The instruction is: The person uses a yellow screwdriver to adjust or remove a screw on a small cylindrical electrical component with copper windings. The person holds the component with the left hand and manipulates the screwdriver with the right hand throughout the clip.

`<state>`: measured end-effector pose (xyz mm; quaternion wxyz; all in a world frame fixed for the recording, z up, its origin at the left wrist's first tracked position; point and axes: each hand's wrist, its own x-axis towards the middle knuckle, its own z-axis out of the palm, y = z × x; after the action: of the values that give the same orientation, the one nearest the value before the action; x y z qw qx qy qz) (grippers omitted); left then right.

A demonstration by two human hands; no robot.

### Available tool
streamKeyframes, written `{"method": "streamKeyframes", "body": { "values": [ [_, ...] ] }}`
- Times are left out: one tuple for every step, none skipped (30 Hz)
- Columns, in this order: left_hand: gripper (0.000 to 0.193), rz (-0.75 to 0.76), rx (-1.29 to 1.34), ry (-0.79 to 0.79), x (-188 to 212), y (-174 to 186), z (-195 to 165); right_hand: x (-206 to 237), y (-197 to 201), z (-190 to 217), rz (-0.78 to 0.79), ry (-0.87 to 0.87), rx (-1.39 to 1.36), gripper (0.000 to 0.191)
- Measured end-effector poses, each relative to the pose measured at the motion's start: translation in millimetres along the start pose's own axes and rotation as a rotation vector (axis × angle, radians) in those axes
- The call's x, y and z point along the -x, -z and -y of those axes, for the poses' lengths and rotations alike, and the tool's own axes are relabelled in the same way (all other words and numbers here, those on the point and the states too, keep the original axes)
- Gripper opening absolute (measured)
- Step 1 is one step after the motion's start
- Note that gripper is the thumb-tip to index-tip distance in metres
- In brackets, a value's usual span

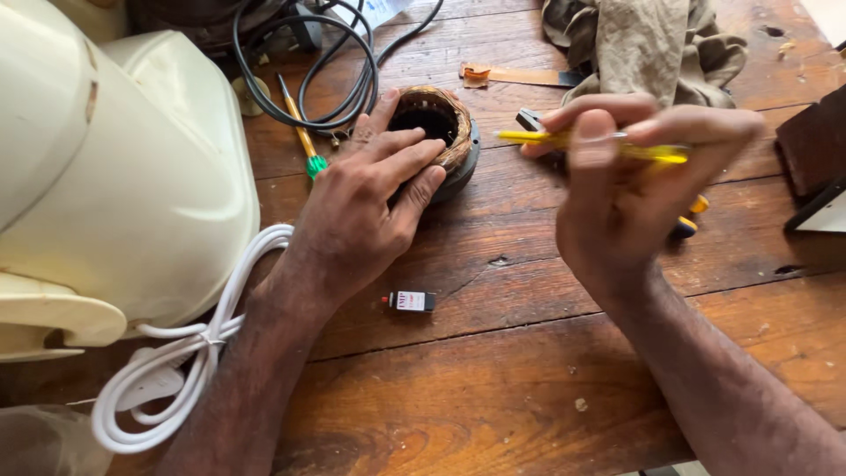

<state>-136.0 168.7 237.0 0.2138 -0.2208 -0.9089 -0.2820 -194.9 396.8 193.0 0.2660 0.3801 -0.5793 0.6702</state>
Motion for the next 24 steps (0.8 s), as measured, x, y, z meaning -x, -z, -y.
{"method": "streamKeyframes", "body": {
  "values": [
    [0.030,0.002,0.002,0.005,1.6,0.1,0.3,2.0,-2.0,-1.1,0.027,-0.021,-0.007,0.011],
    [0.029,0.005,0.003,0.010,4.2,0.6,1.0,3.6,-3.5,-0.2,0.058,-0.021,0.015,0.011],
    [0.030,0.004,0.008,0.023,7.2,1.1,1.4,4.7,-5.0,0.9,0.089,-0.019,0.038,0.010],
    [0.030,0.004,0.012,0.026,10.1,1.6,2.5,5.7,-7.7,2.5,0.117,0.010,0.096,0.014],
    [0.030,0.007,0.018,0.025,10.3,1.4,4.9,4.6,-8.4,4.0,0.141,0.039,0.158,0.020],
    [0.031,0.021,0.011,0.020,10.2,0.4,7.1,3.6,-8.5,5.9,0.068,0.069,0.123,0.021],
    [0.031,0.035,0.003,0.023,12.1,0.6,9.4,4.2,-10.4,8.1,-0.002,0.096,0.082,0.022],
    [0.032,0.047,-0.004,0.030,13.1,-0.2,11.2,4.5,-12.5,9.3,0.012,0.090,0.084,0.023],
    [0.032,0.041,-0.006,0.028,14.6,-0.8,13.2,5.4,-15.0,10.1,0.026,0.085,0.086,0.023],
    [0.032,0.036,-0.012,0.025,16.5,-0.9,14.8,7.9,-20.6,9.6,0.117,0.052,0.127,0.023],
    [0.032,0.034,-0.018,0.015,16.9,-1.4,17.0,7.8,-21.0,9.5,0.119,0.049,0.121,0.023],
    [0.032,0.034,-0.029,0.001,17.8,-1.2,18.8,9.5,-24.5,8.7,0.120,0.046,0.115,0.023],
    [0.031,0.034,-0.037,-0.012,18.5,-2.9,19.3,9.6,-23.1,8.2,0.040,0.068,0.058,0.023],
    [0.031,0.031,-0.045,-0.015,19.9,-3.5,19.7,10.5,-23.6,7.4,0.036,0.082,0.053,0.023],
    [0.031,0.033,-0.041,-0.009,20.6,-3.2,20.6,11.9,-25.0,6.4,0.033,0.095,0.048,0.023],
    [0.032,0.034,-0.036,-0.001,20.9,-3.2,21.3,12.4,-25.6,5.1,0.102,0.102,0.098,0.022],
    [0.032,0.036,-0.036,0.007,22.6,-1.9,21.8,14.2,-27.2,4.5,0.168,0.111,0.144,0.022],
    [0.032,0.034,-0.036,0.013,24.0,-0.7,22.4,14.9,-28.9,3.0,0.146,0.095,0.126,0.022],
    [0.031,0.034,-0.034,0.009,23.9,-0.5,22.2,14.9,-27.3,4.0,0.118,0.082,0.113,0.022],
    [0.031,0.034,-0.029,0.006,23.5,-1.1,21.9,14.8,-27.3,3.9,0.098,0.081,0.110,0.019],
    [0.031,0.036,-0.029,0.008,23.6,-0.2,22.4,13.4,-27.5,3.8,0.079,0.080,0.106,0.017],
    [0.031,0.039,-0.025,0.012,23.7,0.2,22.3,12.2,-28.0,4.1,0.068,0.088,0.110,0.012],
    [0.031,0.037,-0.017,0.018,23.9,-0.6,21.3,11.2,-27.8,5.1,0.064,0.098,0.116,0.008],
    [0.031,0.034,-0.022,0.020,24.3,-0.8,20.5,10.2,-28.1,6.4,0.115,0.084,0.170,0.011]
  ]
}}
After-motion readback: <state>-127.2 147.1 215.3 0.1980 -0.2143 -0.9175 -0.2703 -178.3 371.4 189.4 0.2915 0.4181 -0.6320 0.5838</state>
